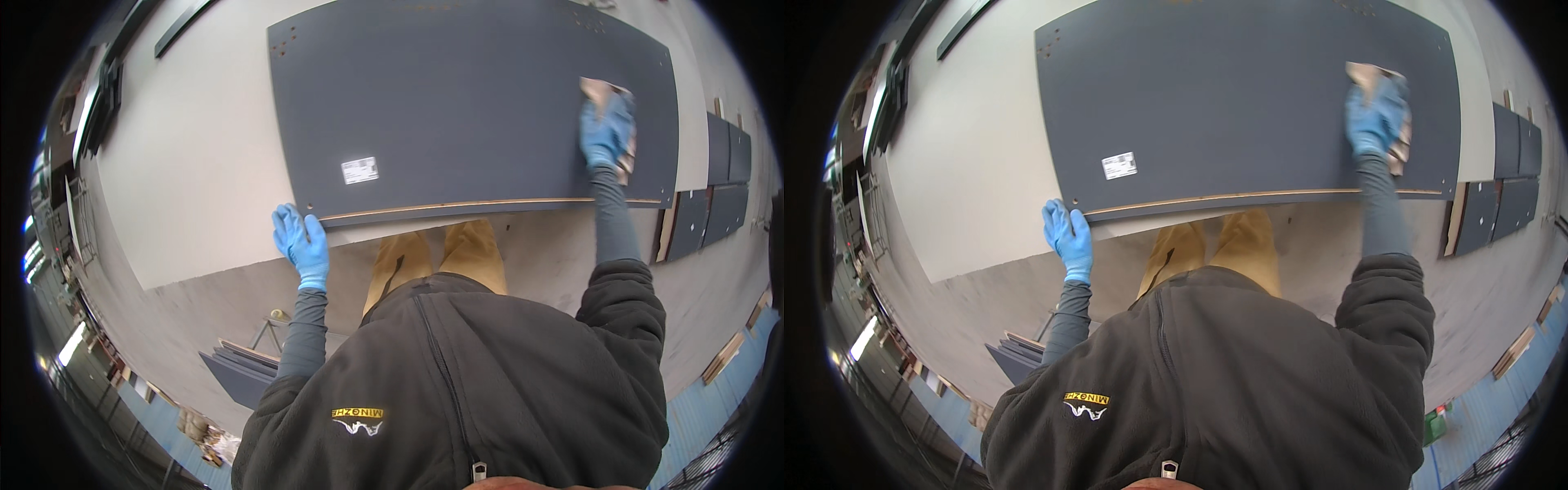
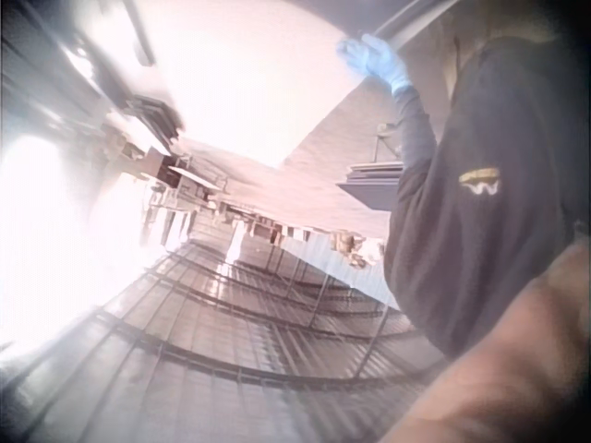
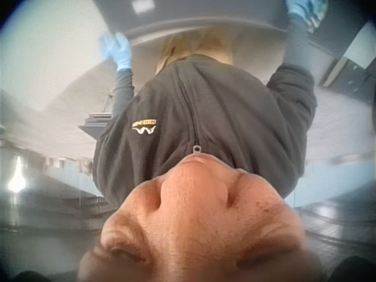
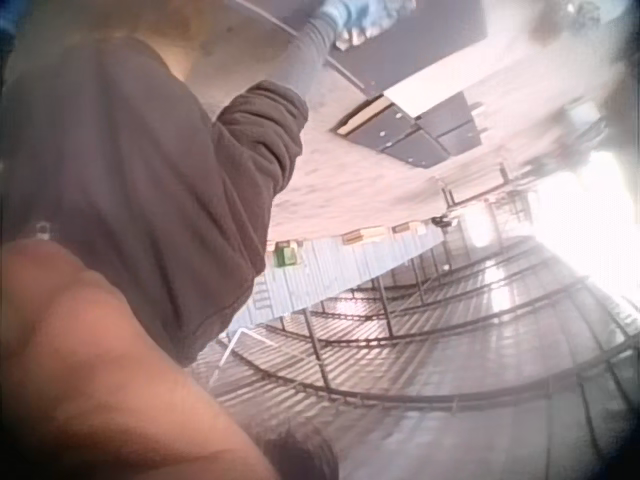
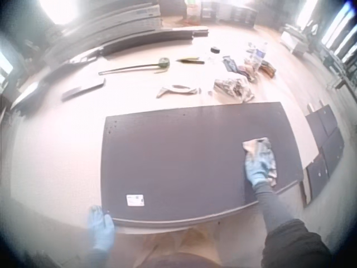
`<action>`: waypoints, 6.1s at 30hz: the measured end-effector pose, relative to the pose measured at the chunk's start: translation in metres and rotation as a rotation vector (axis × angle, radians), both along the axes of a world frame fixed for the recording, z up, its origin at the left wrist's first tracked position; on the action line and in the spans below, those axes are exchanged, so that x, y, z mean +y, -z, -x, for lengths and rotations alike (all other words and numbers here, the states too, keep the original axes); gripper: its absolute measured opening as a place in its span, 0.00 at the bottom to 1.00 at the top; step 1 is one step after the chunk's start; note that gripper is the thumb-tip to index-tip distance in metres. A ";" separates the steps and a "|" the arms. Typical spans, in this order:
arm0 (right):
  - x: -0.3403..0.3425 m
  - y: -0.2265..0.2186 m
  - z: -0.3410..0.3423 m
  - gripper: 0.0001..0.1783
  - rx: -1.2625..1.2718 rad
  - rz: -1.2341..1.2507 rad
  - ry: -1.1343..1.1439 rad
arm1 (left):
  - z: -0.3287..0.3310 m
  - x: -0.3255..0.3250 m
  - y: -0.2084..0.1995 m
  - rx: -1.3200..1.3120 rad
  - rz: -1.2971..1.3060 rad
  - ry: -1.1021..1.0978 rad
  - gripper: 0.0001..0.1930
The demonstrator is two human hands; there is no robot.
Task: The person wipes the surfaces of several dark gray panels with a cloth, flipping each panel to clean both sides. They then stack the cleaned panels on the floor and continue wiping additional panels on a workbench.
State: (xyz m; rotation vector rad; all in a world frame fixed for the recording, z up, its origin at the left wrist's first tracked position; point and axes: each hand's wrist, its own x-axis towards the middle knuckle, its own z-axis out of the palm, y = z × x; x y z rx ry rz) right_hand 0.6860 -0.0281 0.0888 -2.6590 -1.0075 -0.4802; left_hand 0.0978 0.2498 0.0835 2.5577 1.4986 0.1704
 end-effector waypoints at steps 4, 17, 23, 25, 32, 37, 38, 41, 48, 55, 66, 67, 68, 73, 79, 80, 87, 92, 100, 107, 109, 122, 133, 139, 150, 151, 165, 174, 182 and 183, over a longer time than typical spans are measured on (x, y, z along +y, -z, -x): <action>0.188 -0.006 0.164 0.19 0.090 -0.100 -0.284 | 0.002 -0.001 -0.002 -0.081 0.071 -0.039 0.31; 0.323 -0.062 0.655 0.27 1.704 0.165 -0.967 | 0.206 0.005 -0.108 -0.667 -0.160 -0.614 0.30; 0.320 -0.125 0.684 0.23 2.259 -0.116 -0.713 | 0.257 -0.093 -0.039 -0.309 -0.025 -0.510 0.35; 0.329 -0.129 0.673 0.22 2.296 -0.328 -0.769 | 0.279 -0.130 -0.011 -0.085 0.330 -0.629 0.37; 0.328 -0.105 0.602 0.19 2.511 -0.377 -0.349 | 0.308 -0.098 0.010 -0.036 0.195 -0.815 0.33; 0.330 -0.084 0.502 0.29 3.065 -0.393 -0.125 | 0.232 -0.038 -0.012 -0.391 0.220 -0.696 0.29; 0.325 -0.082 0.485 0.27 3.007 -0.403 -0.126 | 0.212 -0.031 -0.020 -0.405 0.210 -0.631 0.29; 0.300 -0.084 0.435 0.24 2.880 -0.654 -0.005 | 0.151 -0.014 -0.049 -0.402 0.166 -0.418 0.29; 0.189 -0.095 0.279 0.25 1.763 -1.097 0.072 | 0.028 0.011 -0.055 -0.448 0.199 -0.090 0.32; -0.042 -0.117 0.013 0.37 0.488 -0.676 0.428 | -0.047 0.018 -0.026 -0.130 0.226 -0.145 0.40; -0.186 0.028 -0.185 0.34 -0.060 0.064 0.420 | -0.063 0.021 -0.019 0.010 0.241 -0.101 0.40; -0.190 0.034 -0.187 0.34 -0.123 0.031 0.364 | -0.064 0.022 -0.021 0.007 0.275 -0.119 0.41; -0.191 0.038 -0.188 0.33 -0.142 0.039 0.352 | -0.065 0.021 -0.022 0.027 0.278 -0.144 0.41; -0.127 0.036 -0.159 0.32 -0.049 0.075 0.387 | -0.070 0.019 -0.026 0.003 0.272 -0.169 0.43; 0.109 0.022 -0.019 0.31 -0.070 0.027 0.088 | -0.066 0.020 -0.028 0.024 0.291 -0.140 0.49; 0.157 0.016 0.016 0.26 -0.031 -0.010 0.060 | -0.063 0.020 -0.029 0.018 0.318 -0.148 0.51; 0.410 -0.014 0.340 0.17 0.352 -0.176 -0.607 | -0.032 0.027 -0.033 -0.175 0.487 -0.072 0.51; 0.425 -0.040 0.532 0.21 1.429 0.019 -0.925 | 0.054 0.037 -0.094 -0.715 0.325 -0.460 0.38; 0.380 -0.162 0.634 0.19 2.648 -0.231 -0.617 | 0.247 -0.036 -0.092 0.134 -0.109 -0.823 0.35; 0.398 -0.154 0.479 0.24 2.367 -0.542 -0.456 | 0.196 -0.048 -0.057 0.623 0.239 -0.753 0.37; 0.375 -0.141 0.390 0.20 2.281 -0.766 -0.397 | 0.146 -0.012 -0.051 0.423 0.123 -0.627 0.38; -0.123 -0.027 -0.046 0.26 0.148 -0.254 0.806 | -0.082 0.038 -0.022 0.187 0.158 -0.089 0.43; -0.063 -0.002 -0.072 0.32 0.244 -0.011 0.256 | -0.072 0.044 -0.014 0.239 0.180 -0.061 0.44; -0.082 -0.015 -0.089 0.35 0.137 -0.045 0.575 | -0.069 0.041 -0.009 0.198 0.163 -0.068 0.44; -0.034 -0.034 -0.044 0.32 0.325 0.018 0.220 | -0.069 0.044 -0.010 0.181 0.158 -0.065 0.44; -0.025 -0.038 -0.034 0.33 0.402 0.124 0.179 | -0.070 0.043 -0.009 0.183 0.148 -0.064 0.44; -0.121 -0.058 -0.128 0.12 1.168 -0.222 1.005 | -0.065 0.047 -0.007 0.172 0.149 -0.026 0.42; -0.108 -0.052 -0.149 0.15 1.211 -0.170 0.938 | -0.068 0.047 -0.009 0.192 0.156 -0.041 0.42; -0.116 -0.043 -0.146 0.11 1.220 -0.253 0.914 | -0.067 0.046 -0.008 0.210 0.159 -0.062 0.43; -0.115 -0.043 -0.147 0.11 1.219 -0.293 0.858 | -0.067 0.046 -0.008 0.189 0.151 -0.051 0.43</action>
